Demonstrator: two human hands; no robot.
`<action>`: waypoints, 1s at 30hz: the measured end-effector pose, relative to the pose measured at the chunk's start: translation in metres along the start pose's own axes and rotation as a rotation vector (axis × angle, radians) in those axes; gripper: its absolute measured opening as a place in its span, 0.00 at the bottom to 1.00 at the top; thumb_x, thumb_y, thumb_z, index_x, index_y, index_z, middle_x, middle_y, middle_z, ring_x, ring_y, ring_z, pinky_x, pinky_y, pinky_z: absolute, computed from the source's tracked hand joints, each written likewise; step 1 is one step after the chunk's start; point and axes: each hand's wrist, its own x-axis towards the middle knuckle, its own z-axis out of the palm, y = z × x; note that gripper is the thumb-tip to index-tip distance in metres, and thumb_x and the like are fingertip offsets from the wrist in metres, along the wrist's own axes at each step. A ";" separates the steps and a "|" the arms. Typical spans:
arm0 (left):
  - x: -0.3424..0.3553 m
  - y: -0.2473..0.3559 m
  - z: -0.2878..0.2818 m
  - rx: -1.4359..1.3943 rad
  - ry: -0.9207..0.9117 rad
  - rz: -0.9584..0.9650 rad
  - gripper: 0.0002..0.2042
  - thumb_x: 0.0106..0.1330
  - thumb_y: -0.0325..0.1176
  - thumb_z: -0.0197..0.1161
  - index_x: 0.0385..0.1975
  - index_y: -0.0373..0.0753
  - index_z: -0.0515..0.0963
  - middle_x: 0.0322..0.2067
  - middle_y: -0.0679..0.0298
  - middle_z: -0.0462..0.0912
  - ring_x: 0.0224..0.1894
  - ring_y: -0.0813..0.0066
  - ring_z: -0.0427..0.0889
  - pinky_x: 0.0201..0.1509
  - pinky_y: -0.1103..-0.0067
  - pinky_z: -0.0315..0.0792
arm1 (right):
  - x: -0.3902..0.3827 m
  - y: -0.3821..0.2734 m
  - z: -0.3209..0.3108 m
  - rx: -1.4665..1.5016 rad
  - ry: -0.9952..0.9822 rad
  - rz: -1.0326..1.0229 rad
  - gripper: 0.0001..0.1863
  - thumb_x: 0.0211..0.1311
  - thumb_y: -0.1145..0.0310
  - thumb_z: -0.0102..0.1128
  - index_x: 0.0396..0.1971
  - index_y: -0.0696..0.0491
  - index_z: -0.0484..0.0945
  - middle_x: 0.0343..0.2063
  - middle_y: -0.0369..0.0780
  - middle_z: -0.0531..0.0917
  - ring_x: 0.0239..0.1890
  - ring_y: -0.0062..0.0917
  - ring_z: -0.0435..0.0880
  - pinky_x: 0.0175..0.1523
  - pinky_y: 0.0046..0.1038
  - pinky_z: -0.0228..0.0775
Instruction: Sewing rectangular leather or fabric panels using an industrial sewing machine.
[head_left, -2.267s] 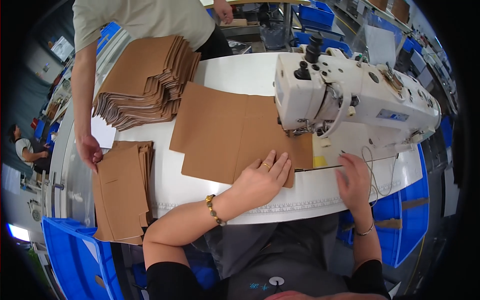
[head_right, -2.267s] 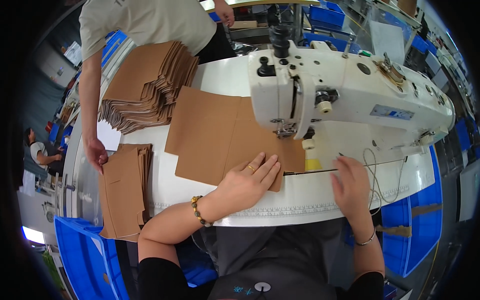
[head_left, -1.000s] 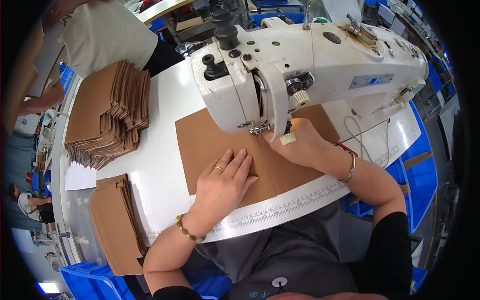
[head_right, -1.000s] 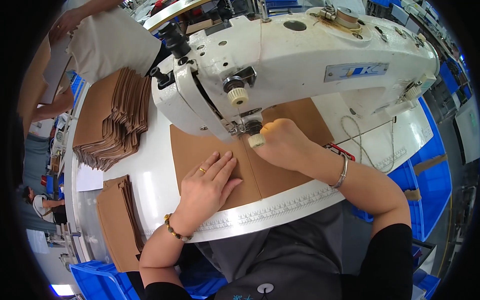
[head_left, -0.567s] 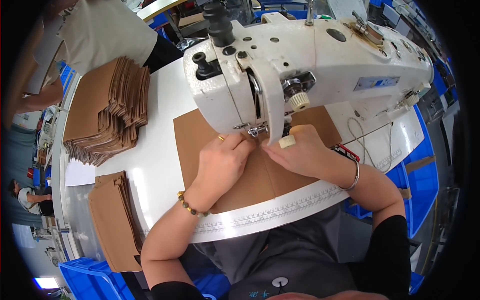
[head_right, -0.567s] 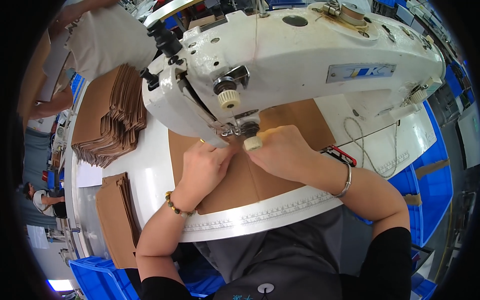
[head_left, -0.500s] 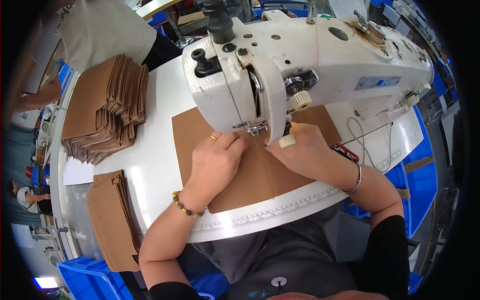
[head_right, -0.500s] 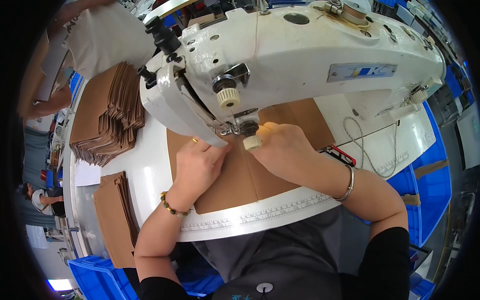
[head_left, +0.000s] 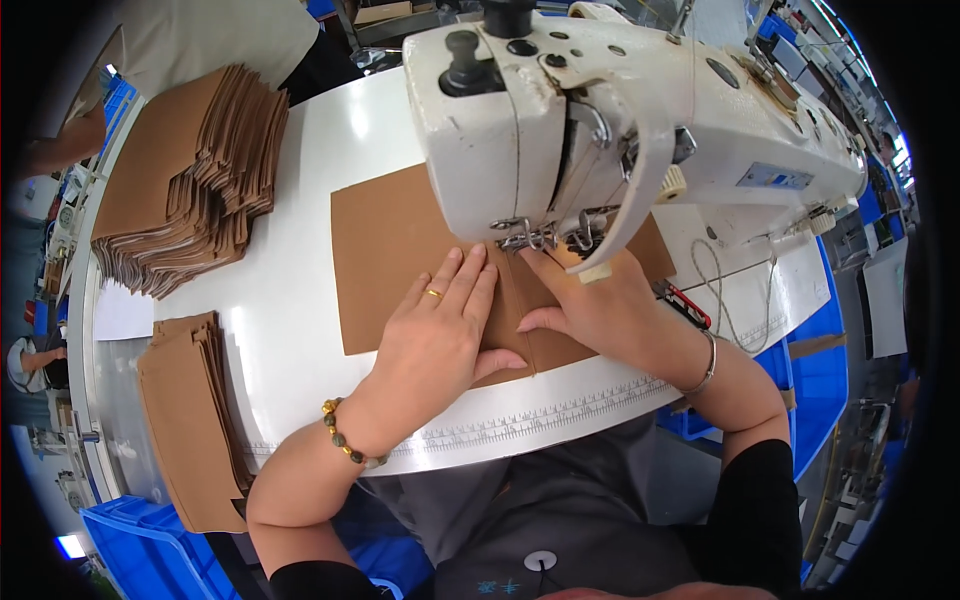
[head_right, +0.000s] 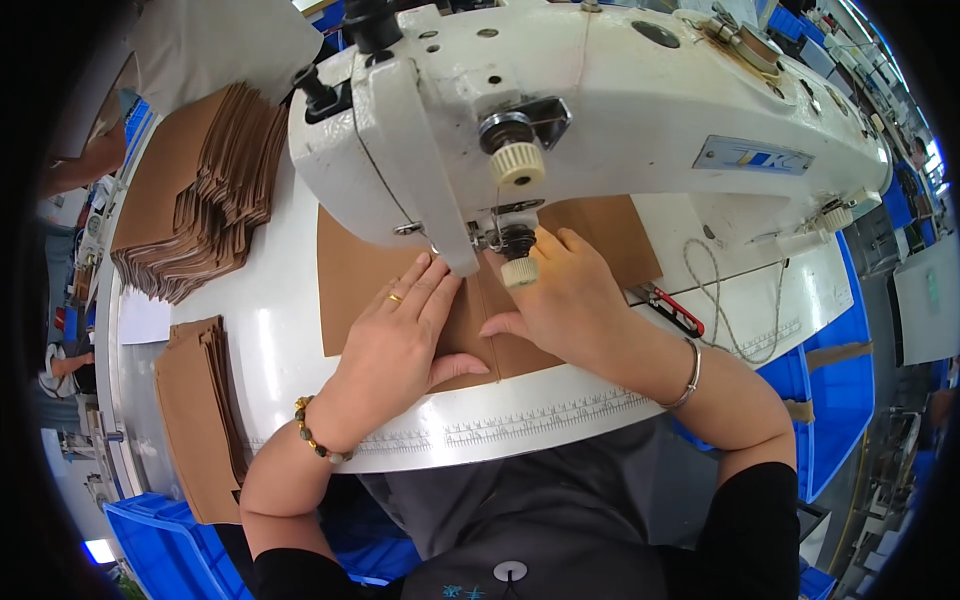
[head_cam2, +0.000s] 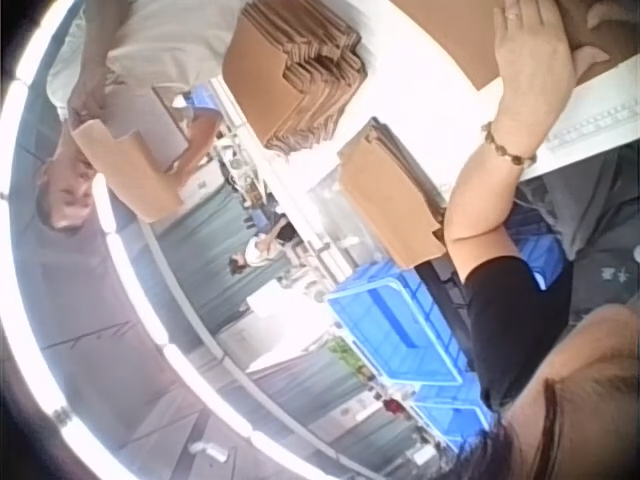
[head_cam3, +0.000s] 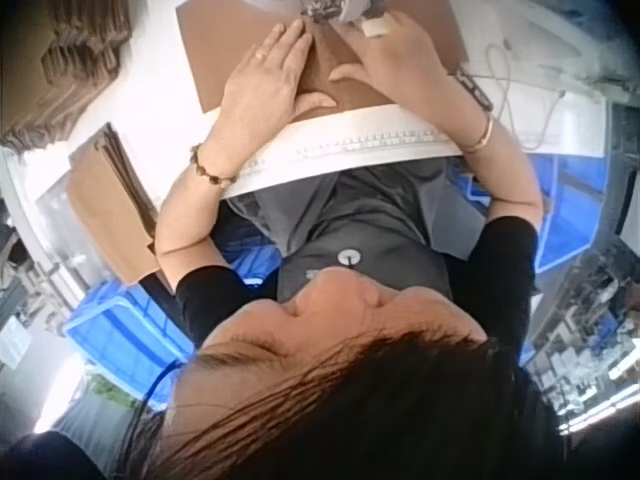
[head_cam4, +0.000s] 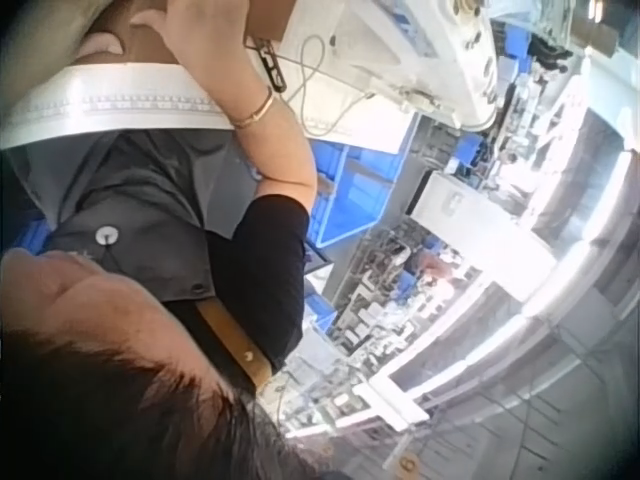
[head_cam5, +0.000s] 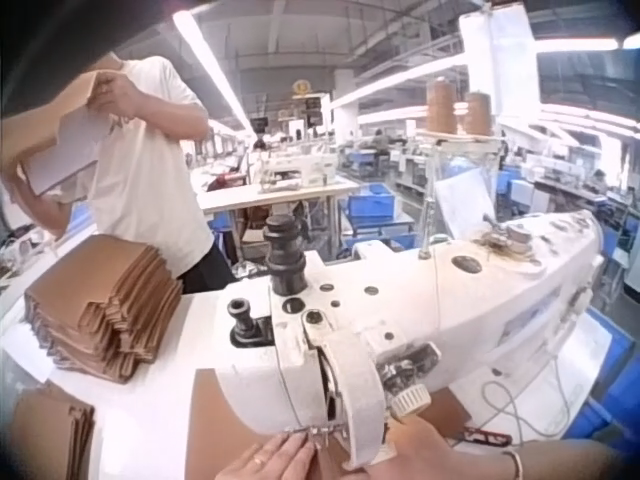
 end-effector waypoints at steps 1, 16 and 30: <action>0.000 -0.001 -0.001 0.014 -0.019 -0.001 0.40 0.56 0.58 0.68 0.57 0.26 0.76 0.61 0.45 0.76 0.64 0.52 0.76 0.67 0.65 0.70 | 0.000 0.001 0.001 -0.004 0.015 -0.007 0.39 0.42 0.45 0.75 0.50 0.60 0.82 0.42 0.47 0.84 0.46 0.40 0.82 0.56 0.40 0.73; 0.003 -0.006 0.005 0.013 -0.005 -0.023 0.43 0.55 0.60 0.69 0.61 0.27 0.72 0.63 0.48 0.74 0.67 0.49 0.72 0.68 0.64 0.70 | 0.005 0.010 0.005 0.023 0.013 -0.012 0.35 0.45 0.46 0.74 0.47 0.58 0.82 0.44 0.44 0.84 0.45 0.41 0.83 0.55 0.38 0.74; 0.004 -0.007 0.010 -0.003 0.027 -0.050 0.43 0.57 0.60 0.67 0.62 0.28 0.71 0.63 0.51 0.74 0.67 0.54 0.73 0.69 0.69 0.69 | -0.093 0.130 -0.166 -0.105 0.710 0.127 0.17 0.77 0.65 0.49 0.39 0.62 0.83 0.27 0.39 0.85 0.29 0.20 0.79 0.32 0.22 0.68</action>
